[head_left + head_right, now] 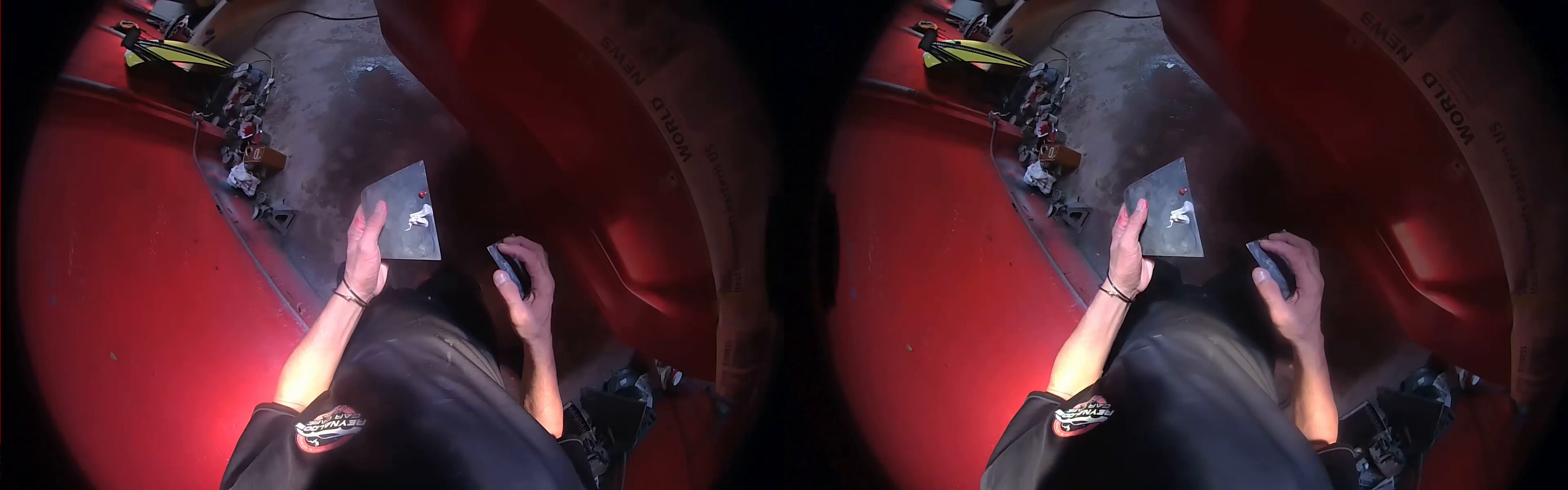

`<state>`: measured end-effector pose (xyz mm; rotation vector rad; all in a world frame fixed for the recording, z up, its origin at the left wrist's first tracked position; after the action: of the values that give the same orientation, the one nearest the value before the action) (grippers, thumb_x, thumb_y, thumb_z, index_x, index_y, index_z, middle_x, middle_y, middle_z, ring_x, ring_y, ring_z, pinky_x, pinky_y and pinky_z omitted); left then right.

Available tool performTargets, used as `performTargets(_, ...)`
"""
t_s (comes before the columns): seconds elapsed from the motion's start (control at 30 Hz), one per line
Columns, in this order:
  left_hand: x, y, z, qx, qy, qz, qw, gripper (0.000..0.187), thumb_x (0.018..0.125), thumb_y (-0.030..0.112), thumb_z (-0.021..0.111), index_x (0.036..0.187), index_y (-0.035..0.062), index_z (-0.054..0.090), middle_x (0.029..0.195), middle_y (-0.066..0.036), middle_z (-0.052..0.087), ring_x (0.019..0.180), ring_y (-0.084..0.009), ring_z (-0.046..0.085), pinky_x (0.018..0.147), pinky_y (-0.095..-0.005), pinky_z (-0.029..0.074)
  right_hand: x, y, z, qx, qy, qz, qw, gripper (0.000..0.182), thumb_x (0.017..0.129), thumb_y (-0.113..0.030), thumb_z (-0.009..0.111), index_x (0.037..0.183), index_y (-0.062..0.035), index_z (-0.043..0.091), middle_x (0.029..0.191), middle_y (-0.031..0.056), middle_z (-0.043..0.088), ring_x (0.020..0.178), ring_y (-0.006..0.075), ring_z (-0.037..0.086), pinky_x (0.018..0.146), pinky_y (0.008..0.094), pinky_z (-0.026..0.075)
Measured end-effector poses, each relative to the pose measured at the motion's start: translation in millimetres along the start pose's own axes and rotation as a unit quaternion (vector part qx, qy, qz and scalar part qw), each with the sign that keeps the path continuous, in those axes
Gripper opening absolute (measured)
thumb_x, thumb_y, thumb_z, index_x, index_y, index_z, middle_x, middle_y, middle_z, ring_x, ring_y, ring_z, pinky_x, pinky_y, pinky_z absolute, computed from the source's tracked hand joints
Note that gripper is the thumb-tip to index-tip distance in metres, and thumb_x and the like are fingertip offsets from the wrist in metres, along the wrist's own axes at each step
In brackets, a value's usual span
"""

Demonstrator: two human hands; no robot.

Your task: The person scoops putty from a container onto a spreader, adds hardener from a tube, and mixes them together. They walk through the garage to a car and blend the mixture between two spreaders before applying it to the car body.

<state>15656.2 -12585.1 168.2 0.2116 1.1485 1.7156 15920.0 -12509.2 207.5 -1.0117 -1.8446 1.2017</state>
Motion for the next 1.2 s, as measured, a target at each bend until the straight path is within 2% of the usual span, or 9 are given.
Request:
performTargets(0.03,16.4,7.8,-0.7,0.031,-0.028,0.000,0.999,0.033,0.109,0.029,0.060,0.135,0.0095,0.059,0.128,-0.003,0.068,0.116,-0.0143,0.067,0.103,-0.0344,0.052,5.7,-13.2,9.5,-0.067,0.015,-0.022,0.997,0.037,0.082,-0.017,0.079,0.118,-0.0080,0.072,0.123,0.0139,0.066,0.120,0.0333,0.059,0.102,0.0450,0.049)
performTargets(0.13,39.8,15.6,-10.0,0.106,-0.113,-0.024,0.988,0.035,0.110,0.028,0.057,0.138,0.0065,0.058,0.129,-0.003,0.068,0.117,-0.0112,0.063,0.104,-0.0306,0.049,0.4,-42.0,38.2,-0.158,0.067,-0.054,0.984,0.042,0.077,-0.017,0.085,0.117,-0.0116,0.073,0.123,0.0114,0.066,0.120,0.0341,0.058,0.102,0.0472,0.049)
performTargets(0.2,69.5,15.8,-16.6,0.149,-0.162,-0.050,0.974,0.037,0.111,0.028,0.057,0.140,0.0044,0.059,0.130,-0.002,0.067,0.122,-0.0095,0.058,0.108,-0.0301,0.044,6.9,-44.2,64.8,-0.169,0.109,-0.007,0.980,0.040,0.076,-0.017,0.086,0.113,-0.0128,0.075,0.121,0.0096,0.066,0.121,0.0338,0.057,0.102,0.0477,0.049)
performTargets(0.33,111.7,18.3,-28.0,0.256,-0.263,-0.136,0.920,0.031,0.110,0.024,0.058,0.132,0.0026,0.061,0.123,-0.003,0.069,0.111,-0.0090,0.064,0.100,-0.0282,0.050,10.5,-42.8,124.2,-0.292,0.142,0.037,0.945,0.037,0.074,-0.020,0.086,0.109,-0.0156,0.076,0.117,0.0049,0.068,0.118,0.0327,0.060,0.103,0.0501,0.045)
performTargets(0.4,129.4,23.9,-34.5,0.298,-0.319,-0.175,0.883,0.032,0.110,0.026,0.058,0.130,0.0011,0.061,0.116,-0.002,0.070,0.103,-0.0080,0.064,0.093,-0.0258,0.052,14.9,-46.5,144.5,-0.295,0.145,0.057,0.943,0.038,0.073,-0.019,0.086,0.110,-0.0151,0.078,0.119,0.0051,0.068,0.121,0.0334,0.059,0.105,0.0490,0.046)
performTargets(0.57,132.9,50.0,-40.5,0.311,-0.359,-0.138,0.869,0.031,0.111,0.026,0.058,0.128,0.0009,0.062,0.114,-0.002,0.070,0.101,-0.0066,0.063,0.091,-0.0246,0.053,18.6,-71.7,182.7,-0.320,0.172,0.054,0.930,0.036,0.072,-0.019,0.086,0.106,-0.0156,0.076,0.111,0.0043,0.070,0.114,0.0311,0.062,0.105,0.0518,0.044)
performTargets(0.87,112.3,90.3,-99.4,0.236,-0.382,-0.139,0.882,0.031,0.111,0.025,0.057,0.129,0.0003,0.061,0.117,-0.002,0.069,0.105,-0.0074,0.061,0.093,-0.0249,0.051,19.7,-124.9,259.4,-0.376,0.174,0.051,0.909,0.031,0.076,-0.020,0.085,0.106,-0.0172,0.078,0.112,0.0024,0.071,0.116,0.0291,0.061,0.107,0.0538,0.042)
performTargets(1.0,107.5,102.8,-121.8,0.260,-0.369,-0.086,0.888,0.033,0.111,0.029,0.055,0.125,0.0007,0.063,0.108,-0.006,0.072,0.101,-0.0104,0.063,0.092,-0.0294,0.051,15.1,-135.3,285.3,-0.382,0.214,0.080,0.896,0.031,0.078,-0.020,0.084,0.107,-0.0149,0.078,0.113,0.0034,0.072,0.116,0.0286,0.062,0.103,0.0494,0.044)
performTargets(1.2,91.3,135.6,-136.3,0.315,-0.398,-0.030,0.861,0.031,0.112,0.027,0.054,0.127,0.0008,0.063,0.110,-0.003,0.072,0.104,-0.0079,0.061,0.093,-0.0267,0.050,15.8,-146.7,312.0,-0.380,0.236,0.098,0.889,0.027,0.080,-0.020,0.082,0.106,-0.0125,0.079,0.110,0.0040,0.072,0.113,0.0281,0.065,0.100,0.0452,0.045)
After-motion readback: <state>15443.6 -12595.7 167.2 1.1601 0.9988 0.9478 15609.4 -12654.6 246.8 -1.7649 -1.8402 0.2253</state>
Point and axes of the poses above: each hand's wrist, its own x-axis towards the middle knuckle, its own z-axis out of the palm, y = z × x, the point moved 4 cm from there along x, towards the middle knuckle
